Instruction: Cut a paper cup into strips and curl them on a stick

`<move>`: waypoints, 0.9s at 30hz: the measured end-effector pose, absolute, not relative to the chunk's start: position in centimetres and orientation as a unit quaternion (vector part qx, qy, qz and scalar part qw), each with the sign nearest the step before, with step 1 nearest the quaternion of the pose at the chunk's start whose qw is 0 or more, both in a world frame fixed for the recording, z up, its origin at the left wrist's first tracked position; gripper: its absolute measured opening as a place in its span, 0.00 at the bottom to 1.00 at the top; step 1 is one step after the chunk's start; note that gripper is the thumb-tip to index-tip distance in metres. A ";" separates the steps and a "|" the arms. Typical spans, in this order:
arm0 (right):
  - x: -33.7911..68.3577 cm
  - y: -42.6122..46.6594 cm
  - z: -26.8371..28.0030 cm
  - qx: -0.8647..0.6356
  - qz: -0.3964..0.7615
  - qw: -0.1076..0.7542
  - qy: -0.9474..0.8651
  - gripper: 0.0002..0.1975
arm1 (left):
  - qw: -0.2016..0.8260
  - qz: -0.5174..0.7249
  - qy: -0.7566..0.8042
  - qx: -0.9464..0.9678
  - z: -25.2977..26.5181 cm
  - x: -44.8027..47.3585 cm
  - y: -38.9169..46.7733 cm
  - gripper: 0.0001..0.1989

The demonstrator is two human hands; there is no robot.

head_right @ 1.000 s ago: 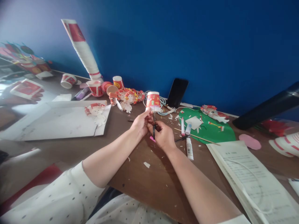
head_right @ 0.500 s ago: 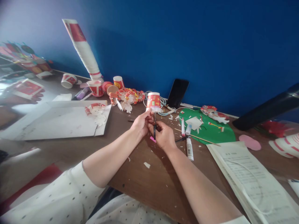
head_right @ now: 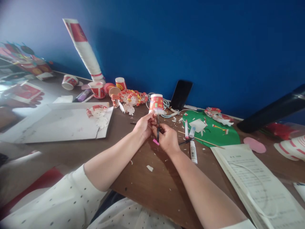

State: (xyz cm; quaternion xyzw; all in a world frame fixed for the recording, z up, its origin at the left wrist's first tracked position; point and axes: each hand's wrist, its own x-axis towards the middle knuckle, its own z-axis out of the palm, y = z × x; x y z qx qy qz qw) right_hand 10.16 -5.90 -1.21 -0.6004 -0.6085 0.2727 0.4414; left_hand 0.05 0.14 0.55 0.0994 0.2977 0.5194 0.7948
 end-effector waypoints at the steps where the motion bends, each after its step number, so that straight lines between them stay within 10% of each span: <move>1: 10.1 -5.9 -1.2 -0.601 0.268 0.442 -0.609 0.16 | 0.794 0.521 0.296 0.102 0.6 0.1 0.1 0.14; 27: 10.3 -5.7 -1.8 -0.592 0.309 0.460 -0.586 0.15 | 0.778 0.536 0.314 0.096 0.5 0.1 0.2 0.09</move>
